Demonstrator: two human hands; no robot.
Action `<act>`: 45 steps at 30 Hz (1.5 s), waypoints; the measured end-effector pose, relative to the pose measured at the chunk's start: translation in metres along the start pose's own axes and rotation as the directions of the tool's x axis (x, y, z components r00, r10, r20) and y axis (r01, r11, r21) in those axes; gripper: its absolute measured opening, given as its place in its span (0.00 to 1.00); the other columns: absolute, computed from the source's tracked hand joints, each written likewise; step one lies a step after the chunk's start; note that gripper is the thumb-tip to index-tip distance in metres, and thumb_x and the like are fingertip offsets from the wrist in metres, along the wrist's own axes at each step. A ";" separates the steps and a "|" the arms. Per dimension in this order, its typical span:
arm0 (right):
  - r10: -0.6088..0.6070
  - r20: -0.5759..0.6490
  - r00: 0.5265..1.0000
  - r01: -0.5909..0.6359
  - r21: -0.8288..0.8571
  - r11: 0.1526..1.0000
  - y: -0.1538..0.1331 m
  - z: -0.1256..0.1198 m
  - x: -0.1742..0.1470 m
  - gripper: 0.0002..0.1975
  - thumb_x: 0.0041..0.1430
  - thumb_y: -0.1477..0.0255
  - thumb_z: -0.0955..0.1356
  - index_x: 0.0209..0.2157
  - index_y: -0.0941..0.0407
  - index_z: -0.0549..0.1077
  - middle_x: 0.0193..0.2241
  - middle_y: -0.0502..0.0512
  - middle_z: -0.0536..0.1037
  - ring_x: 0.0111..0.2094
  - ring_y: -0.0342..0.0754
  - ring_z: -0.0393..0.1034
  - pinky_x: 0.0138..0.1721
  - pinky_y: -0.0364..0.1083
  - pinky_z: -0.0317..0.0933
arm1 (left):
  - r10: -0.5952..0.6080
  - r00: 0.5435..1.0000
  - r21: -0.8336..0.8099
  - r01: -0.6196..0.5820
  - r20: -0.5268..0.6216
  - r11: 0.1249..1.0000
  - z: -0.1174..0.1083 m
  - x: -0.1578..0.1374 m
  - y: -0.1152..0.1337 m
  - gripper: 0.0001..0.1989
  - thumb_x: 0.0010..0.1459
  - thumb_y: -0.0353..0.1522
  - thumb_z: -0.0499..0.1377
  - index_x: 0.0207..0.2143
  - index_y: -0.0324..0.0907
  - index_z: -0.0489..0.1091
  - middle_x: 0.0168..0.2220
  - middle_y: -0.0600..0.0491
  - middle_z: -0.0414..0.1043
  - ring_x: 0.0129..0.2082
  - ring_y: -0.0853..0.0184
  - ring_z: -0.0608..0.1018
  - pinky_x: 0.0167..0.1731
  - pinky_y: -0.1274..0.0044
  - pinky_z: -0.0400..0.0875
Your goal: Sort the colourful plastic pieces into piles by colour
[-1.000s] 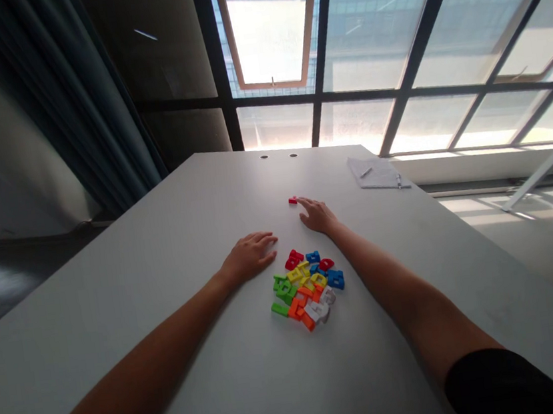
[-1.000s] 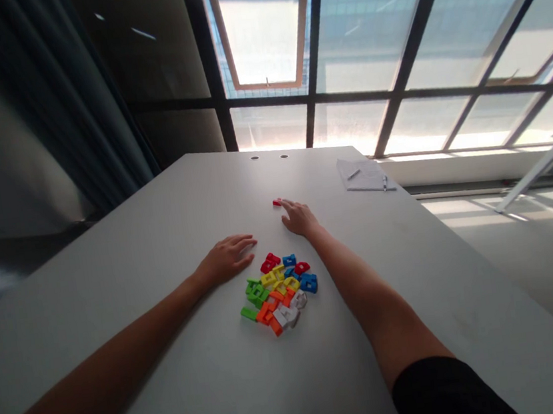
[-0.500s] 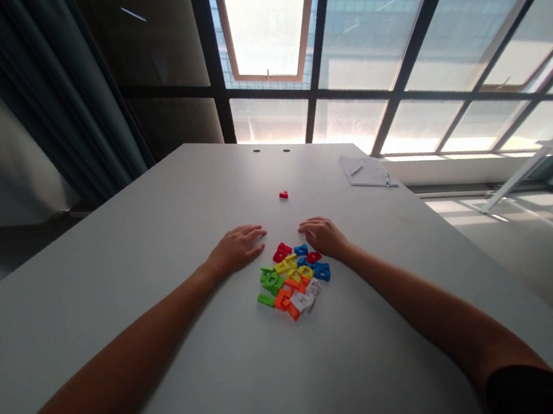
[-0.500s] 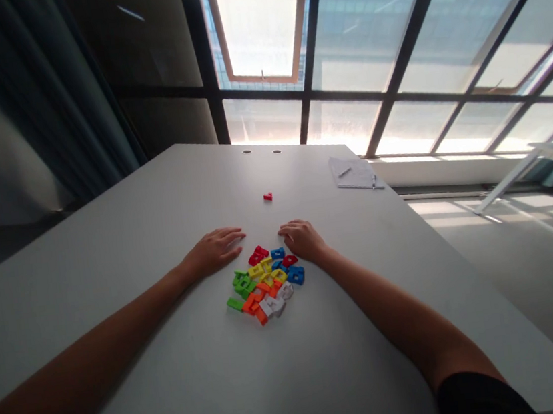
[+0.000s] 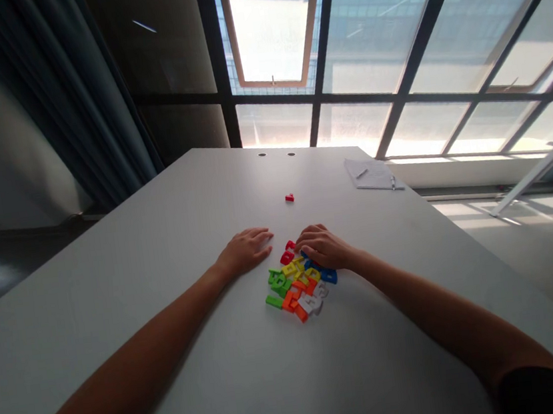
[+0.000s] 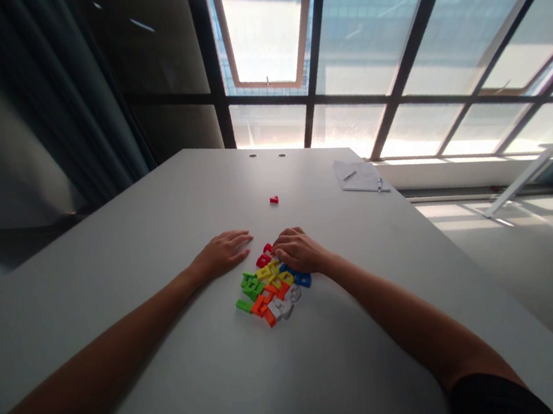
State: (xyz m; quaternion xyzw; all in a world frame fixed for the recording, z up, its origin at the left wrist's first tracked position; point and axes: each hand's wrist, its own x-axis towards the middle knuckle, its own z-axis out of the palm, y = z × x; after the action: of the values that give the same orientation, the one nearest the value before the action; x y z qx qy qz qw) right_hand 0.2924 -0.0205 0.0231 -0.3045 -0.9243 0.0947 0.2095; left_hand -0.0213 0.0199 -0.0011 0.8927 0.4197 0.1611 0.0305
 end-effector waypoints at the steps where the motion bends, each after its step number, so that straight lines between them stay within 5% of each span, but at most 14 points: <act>1: 0.045 -0.006 0.999 -0.046 -0.027 0.999 0.004 0.000 0.000 0.25 0.82 0.63 0.57 0.51 0.51 0.85 0.52 0.60 0.86 0.57 0.57 0.74 0.64 0.58 0.59 | -0.002 1.000 0.005 0.002 0.004 1.000 0.000 0.000 0.000 0.25 0.73 0.46 0.54 0.64 0.49 0.77 0.69 0.46 0.74 0.68 0.52 0.75 0.70 0.58 0.69; 7: 0.285 -0.094 0.954 -0.295 -0.120 0.948 0.051 0.002 -0.002 0.25 0.82 0.61 0.57 0.58 0.53 0.82 0.58 0.63 0.83 0.59 0.59 0.73 0.62 0.59 0.62 | -0.021 1.000 0.007 0.021 -0.007 1.000 0.001 -0.001 0.004 0.24 0.72 0.44 0.55 0.64 0.48 0.78 0.68 0.45 0.75 0.68 0.51 0.76 0.69 0.56 0.70; 16: 0.293 -0.104 0.951 -0.305 -0.133 0.943 0.090 0.012 0.066 0.17 0.79 0.66 0.63 0.59 0.54 0.79 0.61 0.63 0.81 0.64 0.57 0.72 0.67 0.58 0.61 | -0.016 1.000 0.008 0.016 -0.023 1.000 0.001 -0.002 0.004 0.24 0.72 0.44 0.55 0.63 0.49 0.78 0.68 0.47 0.75 0.67 0.52 0.76 0.69 0.57 0.70; 21: 0.325 -0.228 0.918 -0.361 -0.141 0.922 0.104 0.020 0.075 0.28 0.74 0.71 0.66 0.72 0.55 0.69 0.73 0.64 0.69 0.71 0.57 0.65 0.71 0.58 0.60 | -0.014 1.000 -0.007 0.014 -0.024 1.000 0.001 -0.003 0.004 0.23 0.72 0.44 0.56 0.63 0.50 0.78 0.68 0.47 0.76 0.67 0.52 0.76 0.69 0.57 0.70; 27: 0.461 -0.244 0.853 -0.502 -0.144 0.853 0.099 0.021 0.060 0.20 0.72 0.76 0.64 0.58 0.57 0.82 0.54 0.63 0.86 0.57 0.56 0.79 0.64 0.53 0.68 | -0.024 1.000 0.003 0.024 -0.015 1.000 0.001 -0.003 0.004 0.23 0.72 0.44 0.56 0.64 0.50 0.78 0.69 0.47 0.75 0.68 0.52 0.76 0.69 0.57 0.70; 32: 0.385 -0.205 0.900 -0.416 -0.135 0.899 0.080 0.022 0.050 0.17 0.68 0.80 0.66 0.49 0.56 0.86 0.53 0.61 0.87 0.57 0.55 0.79 0.66 0.54 0.66 | -0.014 1.000 0.000 0.014 -0.028 1.000 0.001 -0.003 0.005 0.24 0.72 0.44 0.55 0.63 0.49 0.78 0.68 0.47 0.76 0.67 0.52 0.77 0.68 0.57 0.71; 38: 0.127 -0.179 0.976 -0.107 0.116 0.987 0.041 0.023 0.006 0.13 0.71 0.72 0.67 0.43 0.51 0.87 0.43 0.58 0.89 0.48 0.55 0.82 0.60 0.56 0.70 | -0.024 0.999 0.011 0.025 -0.027 1.000 0.000 -0.002 0.006 0.23 0.72 0.44 0.56 0.63 0.50 0.78 0.67 0.47 0.76 0.67 0.52 0.76 0.68 0.58 0.71; 45: -0.025 -0.021 0.999 0.029 0.196 0.980 -0.007 0.001 -0.003 0.22 0.80 0.59 0.61 0.59 0.47 0.83 0.58 0.57 0.84 0.65 0.60 0.71 0.69 0.62 0.60 | -0.028 0.999 0.015 0.029 -0.026 0.999 0.000 -0.002 0.005 0.23 0.71 0.43 0.56 0.63 0.49 0.78 0.68 0.47 0.76 0.67 0.51 0.77 0.68 0.57 0.71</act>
State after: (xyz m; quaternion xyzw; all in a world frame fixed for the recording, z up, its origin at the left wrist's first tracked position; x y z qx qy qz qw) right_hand 0.2904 -0.0275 0.0233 -0.2708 -0.9125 0.1798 0.2484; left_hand -0.0189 0.0157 -0.0004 0.8847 0.4340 0.1691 0.0204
